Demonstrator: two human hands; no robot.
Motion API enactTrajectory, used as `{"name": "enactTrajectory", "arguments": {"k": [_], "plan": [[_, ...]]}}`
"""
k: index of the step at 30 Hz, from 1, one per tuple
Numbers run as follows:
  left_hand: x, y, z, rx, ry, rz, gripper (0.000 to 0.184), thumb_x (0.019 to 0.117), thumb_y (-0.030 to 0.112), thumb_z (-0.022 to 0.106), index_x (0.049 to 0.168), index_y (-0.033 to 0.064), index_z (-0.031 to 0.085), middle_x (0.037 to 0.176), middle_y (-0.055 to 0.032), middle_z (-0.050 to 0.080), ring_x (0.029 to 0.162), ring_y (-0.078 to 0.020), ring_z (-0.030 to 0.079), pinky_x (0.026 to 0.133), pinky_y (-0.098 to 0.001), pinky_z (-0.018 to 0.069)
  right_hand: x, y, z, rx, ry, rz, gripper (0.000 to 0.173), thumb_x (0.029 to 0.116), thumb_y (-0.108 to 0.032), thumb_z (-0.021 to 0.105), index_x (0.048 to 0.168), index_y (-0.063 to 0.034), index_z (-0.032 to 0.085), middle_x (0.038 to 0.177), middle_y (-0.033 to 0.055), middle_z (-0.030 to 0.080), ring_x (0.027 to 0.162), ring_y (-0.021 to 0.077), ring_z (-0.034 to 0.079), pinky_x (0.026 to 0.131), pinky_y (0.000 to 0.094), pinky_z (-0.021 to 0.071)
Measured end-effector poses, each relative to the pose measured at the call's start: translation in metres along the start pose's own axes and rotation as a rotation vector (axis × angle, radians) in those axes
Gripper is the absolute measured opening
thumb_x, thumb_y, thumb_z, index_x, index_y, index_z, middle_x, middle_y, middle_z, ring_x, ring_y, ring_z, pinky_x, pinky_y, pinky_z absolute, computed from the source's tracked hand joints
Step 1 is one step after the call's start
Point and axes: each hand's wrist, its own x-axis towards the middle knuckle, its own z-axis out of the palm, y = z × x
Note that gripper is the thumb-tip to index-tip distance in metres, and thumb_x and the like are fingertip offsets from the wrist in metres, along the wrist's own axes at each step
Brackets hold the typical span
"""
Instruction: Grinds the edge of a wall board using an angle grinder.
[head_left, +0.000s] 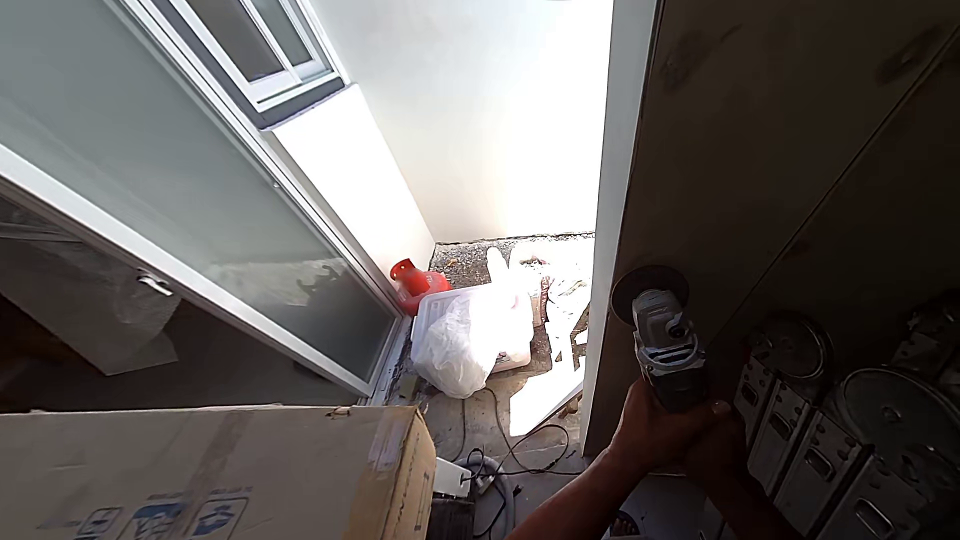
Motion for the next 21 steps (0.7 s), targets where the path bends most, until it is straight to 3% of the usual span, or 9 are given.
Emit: {"name": "enactTrajectory", "arguments": {"k": [4,17,21], "plan": [[0.002,0.004,-0.002,0.013,0.008,-0.012,0.048,0.0823,0.028,0.087,0.117,0.0033,0.065,0.100,-0.0051,0.075,0.094,-0.0132,0.073,0.091,-0.0352,0.0607,0.004,-0.004,0.000,-0.002,-0.013,0.021,0.067,0.0812,-0.046,0.069,0.125,0.0033,0.062,0.104,0.0101,0.072,0.095,0.0099,0.070,0.085,0.0287,0.0578],[-0.003,0.010,-0.004,0.012,0.059,-0.036,0.054,0.0812,0.029,0.087,0.120,0.0008,0.062,0.102,-0.0051,0.074,0.097,-0.0115,0.072,0.094,-0.0325,0.0593,0.007,-0.012,0.000,0.027,-0.023,-0.008,0.070,0.0787,-0.046,0.073,0.124,0.0053,0.063,0.104,0.0106,0.073,0.094,0.0081,0.071,0.085,0.0267,0.0579],[-0.005,0.007,-0.005,0.041,0.048,-0.043,0.051,0.0817,0.033,0.087,0.117,0.0025,0.066,0.100,-0.0046,0.075,0.096,-0.0118,0.072,0.092,-0.0335,0.0600,0.002,-0.010,0.001,0.041,-0.030,0.007,0.070,0.0795,-0.044,0.073,0.126,0.0071,0.061,0.107,0.0120,0.073,0.097,0.0092,0.071,0.088,0.0268,0.0575]]}}
